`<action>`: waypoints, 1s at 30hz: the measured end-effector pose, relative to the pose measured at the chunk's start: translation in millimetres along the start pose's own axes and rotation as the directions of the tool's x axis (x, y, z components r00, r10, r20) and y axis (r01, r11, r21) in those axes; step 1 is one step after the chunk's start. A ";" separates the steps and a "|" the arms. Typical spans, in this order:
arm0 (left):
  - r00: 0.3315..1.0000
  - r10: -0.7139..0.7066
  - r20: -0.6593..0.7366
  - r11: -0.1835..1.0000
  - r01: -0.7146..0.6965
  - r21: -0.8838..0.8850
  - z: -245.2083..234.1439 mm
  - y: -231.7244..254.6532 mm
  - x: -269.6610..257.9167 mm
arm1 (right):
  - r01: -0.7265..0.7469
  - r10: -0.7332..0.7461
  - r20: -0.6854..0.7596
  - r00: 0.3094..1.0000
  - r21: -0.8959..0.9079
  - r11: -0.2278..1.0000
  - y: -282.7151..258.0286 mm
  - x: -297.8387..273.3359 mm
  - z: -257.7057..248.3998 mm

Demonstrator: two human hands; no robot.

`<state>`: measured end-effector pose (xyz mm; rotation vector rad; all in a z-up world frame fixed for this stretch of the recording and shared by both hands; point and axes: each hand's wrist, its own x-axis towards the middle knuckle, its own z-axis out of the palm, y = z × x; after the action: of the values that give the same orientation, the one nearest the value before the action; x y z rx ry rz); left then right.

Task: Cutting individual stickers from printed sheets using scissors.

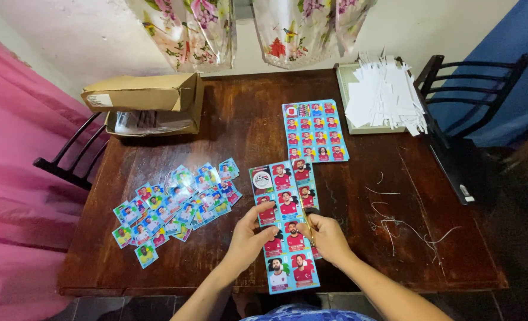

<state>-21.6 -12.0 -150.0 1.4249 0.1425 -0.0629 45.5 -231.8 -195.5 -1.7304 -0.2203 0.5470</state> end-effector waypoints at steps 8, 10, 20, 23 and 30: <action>0.981 -0.194 -0.030 0.981 0.194 -0.015 -0.7 -75.5 -27.2 | -0.125 0.116 -0.068 0.991 -0.155 0.980 42.4 49.2 9.7; 0.968 -0.247 -0.046 0.969 0.247 -0.011 -3.2 -78.6 -29.9 | -0.171 0.159 -0.078 0.984 -0.190 0.967 41.3 55.6 12.7; 0.979 0.061 -0.194 0.998 -0.053 0.046 -32.7 10.2 8.1 | -0.049 0.034 -0.061 0.998 -0.264 0.963 -4.9 -11.0 -14.7; 0.955 0.131 -0.267 0.988 -0.104 0.113 -29.8 57.6 16.6 | 0.034 -0.017 0.080 0.997 -0.226 0.973 -18.3 -51.0 -22.6; 0.816 0.553 -0.166 0.816 -0.490 0.307 17.7 141.0 11.6 | 0.137 -0.096 0.270 0.958 -0.141 0.980 -101.8 -89.1 -24.5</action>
<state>9.2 -8.5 -10.7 1.6804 -0.0646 0.5822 -5.5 -267.7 -72.9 -1.7814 -0.5644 0.6862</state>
